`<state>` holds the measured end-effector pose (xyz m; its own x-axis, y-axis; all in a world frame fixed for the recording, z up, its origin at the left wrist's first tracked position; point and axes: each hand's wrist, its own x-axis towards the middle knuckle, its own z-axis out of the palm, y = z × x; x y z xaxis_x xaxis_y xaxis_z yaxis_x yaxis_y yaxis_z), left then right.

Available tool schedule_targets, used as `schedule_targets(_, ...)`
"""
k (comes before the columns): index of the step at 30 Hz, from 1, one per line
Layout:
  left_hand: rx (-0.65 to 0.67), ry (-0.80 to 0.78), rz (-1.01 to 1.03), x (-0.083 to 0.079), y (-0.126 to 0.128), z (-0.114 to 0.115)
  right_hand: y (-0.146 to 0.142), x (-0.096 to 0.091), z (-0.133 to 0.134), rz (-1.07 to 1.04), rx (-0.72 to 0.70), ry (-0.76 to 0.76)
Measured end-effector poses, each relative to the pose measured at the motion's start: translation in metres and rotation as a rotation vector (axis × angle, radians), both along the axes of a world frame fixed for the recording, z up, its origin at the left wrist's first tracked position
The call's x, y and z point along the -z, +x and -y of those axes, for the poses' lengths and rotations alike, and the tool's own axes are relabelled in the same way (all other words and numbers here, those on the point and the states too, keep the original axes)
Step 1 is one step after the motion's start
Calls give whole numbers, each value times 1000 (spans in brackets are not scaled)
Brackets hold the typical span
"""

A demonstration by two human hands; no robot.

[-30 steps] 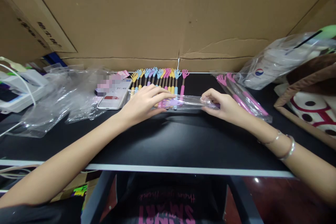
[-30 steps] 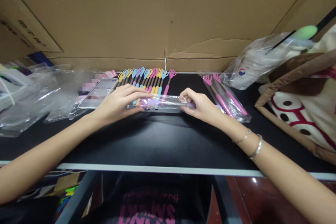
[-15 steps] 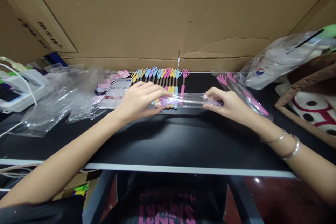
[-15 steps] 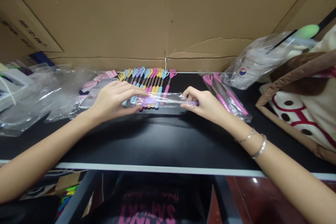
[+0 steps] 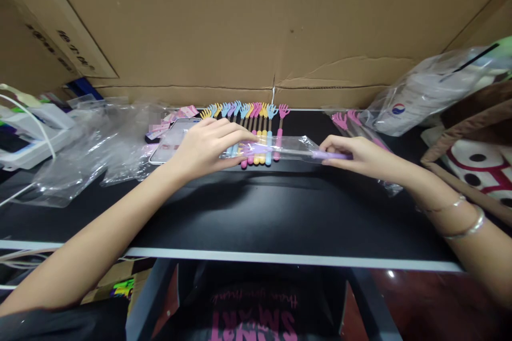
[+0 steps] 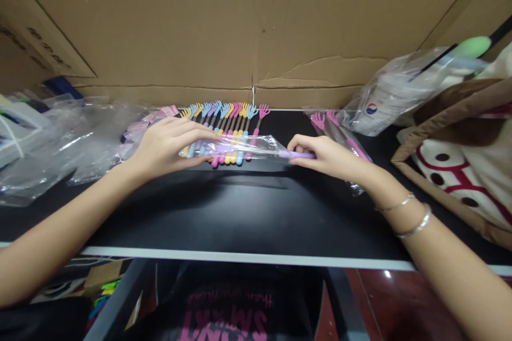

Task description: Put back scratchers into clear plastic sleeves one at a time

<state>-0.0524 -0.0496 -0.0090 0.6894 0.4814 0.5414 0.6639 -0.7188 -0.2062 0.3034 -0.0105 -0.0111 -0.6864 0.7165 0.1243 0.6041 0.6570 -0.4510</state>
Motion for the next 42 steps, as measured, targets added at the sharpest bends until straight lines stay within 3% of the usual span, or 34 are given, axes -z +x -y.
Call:
schedule_targets(18,62,-27,-15,14,13,3,-19,8,8,-88,17,55)
schedule_targets(31,-132,-108,-107,-3,-3,2,-4,1,1,-98,124,175)
schedule_targets(42,-52,-122,-33,8,1,0,-14,3,7,-163,138,43)
